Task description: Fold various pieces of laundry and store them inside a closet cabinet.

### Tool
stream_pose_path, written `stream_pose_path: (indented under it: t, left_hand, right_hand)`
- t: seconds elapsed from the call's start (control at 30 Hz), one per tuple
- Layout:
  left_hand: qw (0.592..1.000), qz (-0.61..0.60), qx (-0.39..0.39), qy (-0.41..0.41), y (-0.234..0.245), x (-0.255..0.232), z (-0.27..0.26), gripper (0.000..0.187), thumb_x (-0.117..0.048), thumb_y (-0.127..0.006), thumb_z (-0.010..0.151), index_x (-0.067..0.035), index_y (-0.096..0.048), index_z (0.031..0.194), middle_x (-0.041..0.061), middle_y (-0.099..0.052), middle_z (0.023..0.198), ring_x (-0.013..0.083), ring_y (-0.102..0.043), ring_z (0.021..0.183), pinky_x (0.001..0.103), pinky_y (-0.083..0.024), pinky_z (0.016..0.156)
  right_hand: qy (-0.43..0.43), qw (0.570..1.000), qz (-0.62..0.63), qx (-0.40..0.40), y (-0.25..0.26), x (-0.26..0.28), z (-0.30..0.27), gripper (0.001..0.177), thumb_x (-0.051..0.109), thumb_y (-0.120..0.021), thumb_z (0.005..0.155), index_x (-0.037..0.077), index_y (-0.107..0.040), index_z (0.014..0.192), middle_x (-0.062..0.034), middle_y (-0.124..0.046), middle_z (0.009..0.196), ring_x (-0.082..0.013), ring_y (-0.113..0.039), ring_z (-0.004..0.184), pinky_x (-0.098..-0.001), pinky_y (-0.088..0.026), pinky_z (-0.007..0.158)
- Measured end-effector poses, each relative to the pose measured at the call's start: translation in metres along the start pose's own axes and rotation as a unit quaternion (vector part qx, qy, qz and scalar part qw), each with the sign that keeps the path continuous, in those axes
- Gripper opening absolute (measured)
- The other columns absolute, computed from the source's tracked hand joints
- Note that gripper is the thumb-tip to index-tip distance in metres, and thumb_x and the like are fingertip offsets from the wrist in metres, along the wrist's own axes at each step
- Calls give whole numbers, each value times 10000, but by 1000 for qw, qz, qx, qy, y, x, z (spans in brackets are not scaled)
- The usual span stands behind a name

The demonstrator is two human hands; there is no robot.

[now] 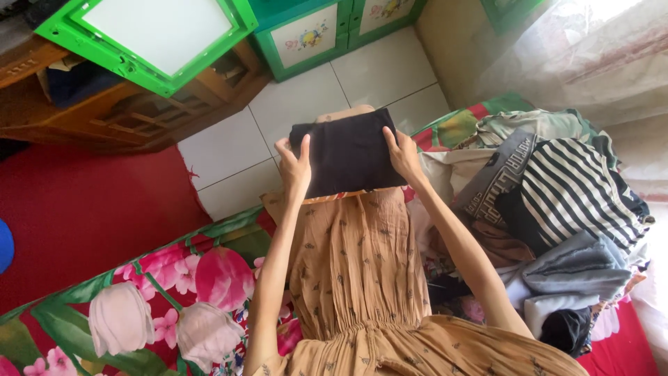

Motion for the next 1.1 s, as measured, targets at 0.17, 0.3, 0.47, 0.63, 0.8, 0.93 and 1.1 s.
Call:
stream_pose_path:
  t: [0.17,0.3,0.47,0.63,0.8,0.93,1.1]
  left_hand:
    - [998,-42,-10,38,15,-30,-10,638,-574,-571,981,-23,-419,1267,291,-711,1071,438,-708,1010,474,-539,864]
    - [998,22,8,65,32,-68,-15,565,-537,-573,1018,-52,-439,1274,304,-709,1065,455,-687,1024,473,-526,839]
    - [967,182,-122,-130,19,-76,-13,519,-482,-522,1044,-73,-512,1363,176,-622,1426,313,-597,1312,601,-414,1092]
    - [949,231,-82,-198,-8,-106,-24,499,-365,-483,1091,-125,-484,1529,98,-393,1651,294,-314,1541,658,-203,1208]
    - [950,254,7,-181,-33,-58,-19,492,-378,-457,1076,-162,-497,1517,73,-385,1625,308,-316,1521,617,-186,1213]
    - [967,212,-8,-140,-16,-37,-16,511,-427,-406,1123,-153,-475,1549,138,-377,1660,333,-360,1546,506,-305,1279]
    - [999,-18,50,11,-3,5,7,1015,-640,-550,991,80,-143,1579,349,-212,1618,449,-325,1484,517,-314,1195]
  right_hand:
    - [15,1000,-4,9,-4,-10,-1,543,475,-503,1083,-46,-648,1035,-308,-646,855,-502,-652,866,-496,-508,736]
    - [-5,995,-97,18,9,21,-6,504,478,-509,1099,-8,-637,1140,-294,-676,930,-509,-645,927,-517,-504,758]
    - [136,956,-242,-93,15,80,-23,468,346,-555,1074,25,-541,1414,-184,-535,1458,-377,-482,1368,-512,-434,1037]
    - [243,918,-293,-111,-17,99,-35,482,304,-550,1088,72,-518,1509,-96,-387,1654,-301,-293,1557,-523,-310,1184]
    - [220,937,-271,-37,-21,79,-27,509,345,-554,1078,94,-490,1517,-91,-351,1653,-337,-284,1549,-536,-345,1155]
    - [152,979,-134,-17,-8,52,-22,637,402,-570,1051,42,-400,1548,-238,-365,1618,-400,-382,1462,-490,-400,1120]
    - [-1,997,66,52,-8,-5,-1,909,574,-654,959,-48,-327,1534,-298,-499,1461,-367,-509,1359,-414,-405,1114]
Point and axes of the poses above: each hand's wrist, its own z-axis towards the middle knuckle, its own y-axis out of the back of the hand, x = y × z, the point moved 5 cm from there along z, towards the middle knuckle
